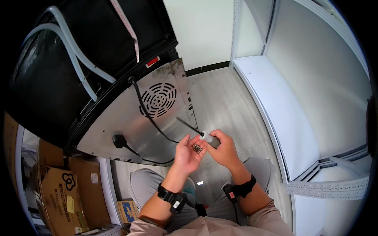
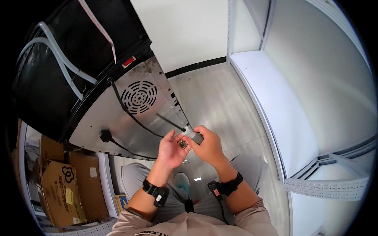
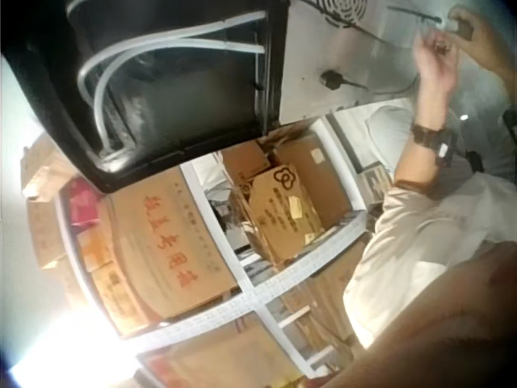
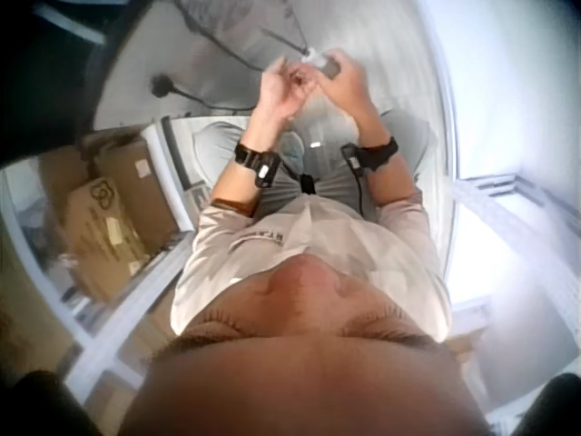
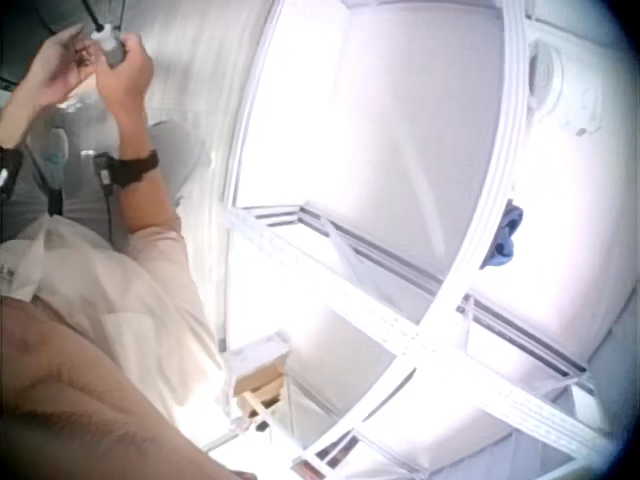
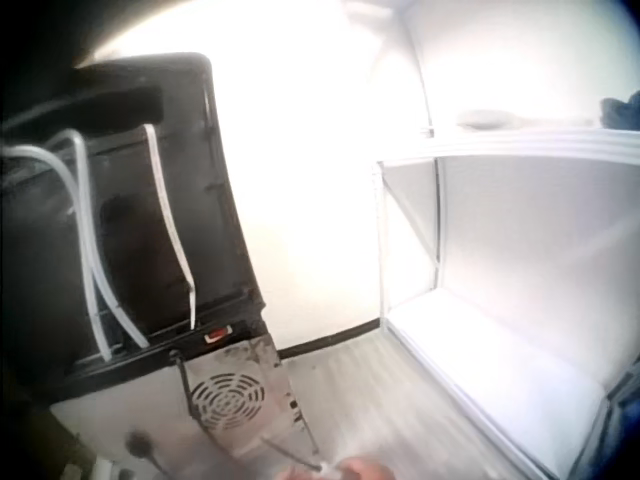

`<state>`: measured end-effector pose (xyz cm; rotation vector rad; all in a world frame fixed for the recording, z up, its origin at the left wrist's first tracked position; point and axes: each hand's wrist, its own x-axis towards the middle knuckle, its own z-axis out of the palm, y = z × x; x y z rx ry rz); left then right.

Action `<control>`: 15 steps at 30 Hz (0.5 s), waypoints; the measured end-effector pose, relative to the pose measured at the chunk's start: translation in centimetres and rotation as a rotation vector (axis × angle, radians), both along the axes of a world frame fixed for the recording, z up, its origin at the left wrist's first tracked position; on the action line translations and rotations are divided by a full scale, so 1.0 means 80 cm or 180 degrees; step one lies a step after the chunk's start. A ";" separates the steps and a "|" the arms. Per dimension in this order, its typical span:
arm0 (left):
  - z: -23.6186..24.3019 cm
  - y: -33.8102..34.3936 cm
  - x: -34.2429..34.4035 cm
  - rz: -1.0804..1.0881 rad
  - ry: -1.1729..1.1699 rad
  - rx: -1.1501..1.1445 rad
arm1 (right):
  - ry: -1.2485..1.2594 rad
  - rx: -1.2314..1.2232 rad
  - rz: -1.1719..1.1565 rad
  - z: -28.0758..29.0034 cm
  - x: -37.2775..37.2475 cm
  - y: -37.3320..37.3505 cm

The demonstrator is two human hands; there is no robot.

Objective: The person sits on the floor and uses a screwdriver to remove screws from the back panel of a large appliance. They continue unscrewing multiple fasteners along the edge of the panel.

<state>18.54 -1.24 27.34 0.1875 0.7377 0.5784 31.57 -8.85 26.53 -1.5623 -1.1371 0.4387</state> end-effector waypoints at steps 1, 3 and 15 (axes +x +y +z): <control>0.011 0.000 -0.013 -0.0079 0.0080 0.0044 | -0.0162 -0.0030 0.0153 0.006 0.002 -0.004; 0.020 0.002 -0.036 -0.0230 0.0022 0.0228 | -0.0418 0.0038 0.0414 0.009 -0.003 -0.007; 0.020 0.017 -0.036 -0.0777 -0.0293 0.0346 | -0.0961 0.0862 0.0283 0.006 -0.036 0.000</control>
